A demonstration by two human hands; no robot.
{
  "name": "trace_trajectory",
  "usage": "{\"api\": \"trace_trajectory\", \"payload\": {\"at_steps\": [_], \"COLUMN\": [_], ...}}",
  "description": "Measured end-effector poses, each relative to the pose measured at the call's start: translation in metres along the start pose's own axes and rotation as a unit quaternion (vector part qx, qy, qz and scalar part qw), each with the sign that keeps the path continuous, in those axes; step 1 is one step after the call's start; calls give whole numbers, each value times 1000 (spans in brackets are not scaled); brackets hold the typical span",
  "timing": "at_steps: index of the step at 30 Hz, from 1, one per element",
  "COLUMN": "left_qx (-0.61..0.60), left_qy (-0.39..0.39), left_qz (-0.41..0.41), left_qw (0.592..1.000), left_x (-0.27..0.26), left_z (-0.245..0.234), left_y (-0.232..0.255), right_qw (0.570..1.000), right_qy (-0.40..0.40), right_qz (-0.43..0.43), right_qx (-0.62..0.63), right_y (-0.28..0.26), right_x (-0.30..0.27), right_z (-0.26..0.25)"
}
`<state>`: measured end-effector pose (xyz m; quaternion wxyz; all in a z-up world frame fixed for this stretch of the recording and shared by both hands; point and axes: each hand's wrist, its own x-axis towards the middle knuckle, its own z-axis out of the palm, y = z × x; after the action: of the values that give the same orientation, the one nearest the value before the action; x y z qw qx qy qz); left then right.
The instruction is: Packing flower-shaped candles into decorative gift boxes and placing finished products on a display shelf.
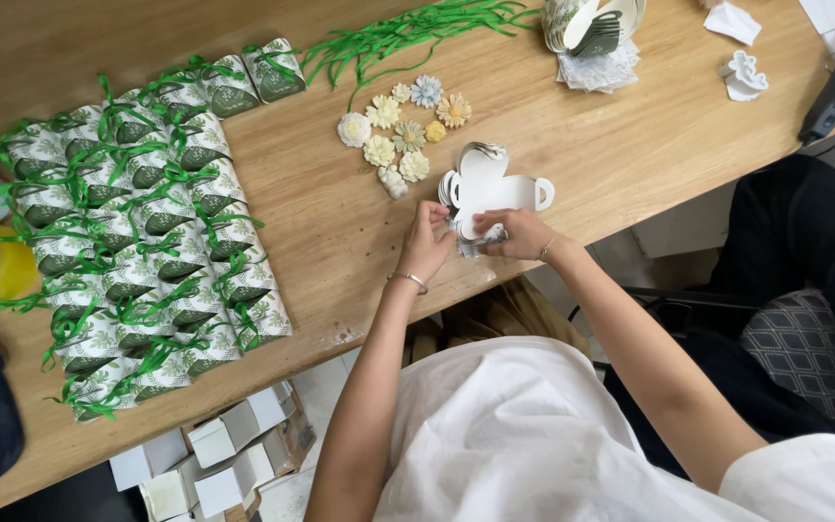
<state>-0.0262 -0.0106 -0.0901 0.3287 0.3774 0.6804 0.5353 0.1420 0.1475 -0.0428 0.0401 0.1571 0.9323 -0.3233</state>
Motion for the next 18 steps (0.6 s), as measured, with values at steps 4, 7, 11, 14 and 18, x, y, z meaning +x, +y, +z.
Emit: {"api": "trace_trajectory", "payload": {"at_steps": [4, 7, 11, 14, 18], "left_qx": [-1, 21, 91, 128, 209], "left_qy": [15, 32, 84, 142, 225], "left_qz": [-3, -19, -8, 15, 22], "left_qw": [1000, 999, 992, 981, 951], "left_x": [-27, -54, -75, -74, -47], "left_z": [-38, -79, -141, -184, -224], "left_y": [-4, -3, 3, 2, 21], "right_qw": [996, 997, 979, 968, 958], "right_qy": [-39, -28, -77, -36, 286], "right_qz": [68, 41, 158, 216, 1], "right_qx": [39, 52, 100, 125, -29], "right_y": [-14, -19, -48, -80, -101], "right_x": [0, 2, -2, -7, -7], "right_z": [-16, -19, -40, -51, -41]}}
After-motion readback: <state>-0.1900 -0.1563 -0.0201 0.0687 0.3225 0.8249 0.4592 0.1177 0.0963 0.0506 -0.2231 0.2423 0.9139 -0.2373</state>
